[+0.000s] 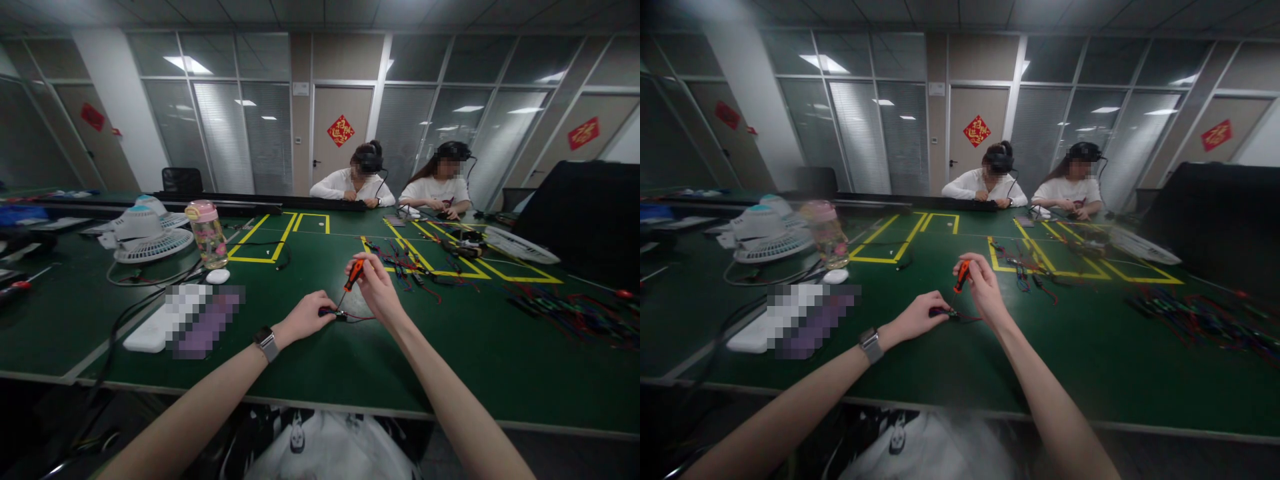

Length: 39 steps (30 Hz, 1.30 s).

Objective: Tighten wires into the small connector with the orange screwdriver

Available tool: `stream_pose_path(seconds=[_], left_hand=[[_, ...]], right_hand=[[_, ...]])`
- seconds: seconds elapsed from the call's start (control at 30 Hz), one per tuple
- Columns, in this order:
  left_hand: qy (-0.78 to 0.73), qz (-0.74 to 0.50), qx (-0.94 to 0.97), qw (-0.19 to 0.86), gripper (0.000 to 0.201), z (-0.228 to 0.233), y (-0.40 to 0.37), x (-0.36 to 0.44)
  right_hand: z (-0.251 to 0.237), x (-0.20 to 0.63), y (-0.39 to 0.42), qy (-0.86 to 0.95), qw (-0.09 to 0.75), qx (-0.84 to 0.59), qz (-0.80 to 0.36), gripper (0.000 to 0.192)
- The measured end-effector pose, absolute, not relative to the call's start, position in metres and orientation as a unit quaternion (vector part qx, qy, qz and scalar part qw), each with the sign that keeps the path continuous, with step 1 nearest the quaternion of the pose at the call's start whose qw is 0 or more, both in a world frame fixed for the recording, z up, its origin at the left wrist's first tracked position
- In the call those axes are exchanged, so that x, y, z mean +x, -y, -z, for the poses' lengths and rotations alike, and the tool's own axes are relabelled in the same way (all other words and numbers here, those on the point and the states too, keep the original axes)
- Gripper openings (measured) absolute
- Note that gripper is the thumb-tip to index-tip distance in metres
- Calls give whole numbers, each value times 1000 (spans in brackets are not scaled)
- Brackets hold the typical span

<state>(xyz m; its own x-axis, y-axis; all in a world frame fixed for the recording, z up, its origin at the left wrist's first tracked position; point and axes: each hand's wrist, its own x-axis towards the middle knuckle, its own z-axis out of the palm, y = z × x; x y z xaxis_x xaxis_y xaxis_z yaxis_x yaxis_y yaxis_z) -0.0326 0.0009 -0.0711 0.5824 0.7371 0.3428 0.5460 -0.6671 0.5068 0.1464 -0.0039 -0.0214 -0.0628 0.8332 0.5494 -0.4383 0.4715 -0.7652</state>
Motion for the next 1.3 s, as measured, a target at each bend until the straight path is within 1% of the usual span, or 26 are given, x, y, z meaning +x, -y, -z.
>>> stream_pose_path(seconds=[0.2,0.27,0.43,0.57,0.77,0.97,1.1,1.3], left_hand=[[-364,-273,872,179,14,71,-1,-33],[-367,-272,872,179,14,72,-1,-33],[-371,-276,869,178,12,72,-1,-32],[-373,-274,867,184,13,70,0,-33],[-379,-270,863,195,14,68,1,-32],[-380,-272,862,196,13,68,2,-32],[-383,-268,862,196,13,68,2,-32],[-384,-269,860,200,14,71,0,-33]], right_hand=[[26,148,1,566,665,-211,-439,19],[26,149,1,568,659,-216,-443,19],[22,148,4,562,645,-199,-478,27],[22,146,5,550,659,-178,-481,21],[26,148,2,556,667,-204,-451,16],[21,146,6,553,648,-191,-488,28],[18,143,8,538,656,-178,-499,24],[25,146,5,558,654,-211,-465,22]])
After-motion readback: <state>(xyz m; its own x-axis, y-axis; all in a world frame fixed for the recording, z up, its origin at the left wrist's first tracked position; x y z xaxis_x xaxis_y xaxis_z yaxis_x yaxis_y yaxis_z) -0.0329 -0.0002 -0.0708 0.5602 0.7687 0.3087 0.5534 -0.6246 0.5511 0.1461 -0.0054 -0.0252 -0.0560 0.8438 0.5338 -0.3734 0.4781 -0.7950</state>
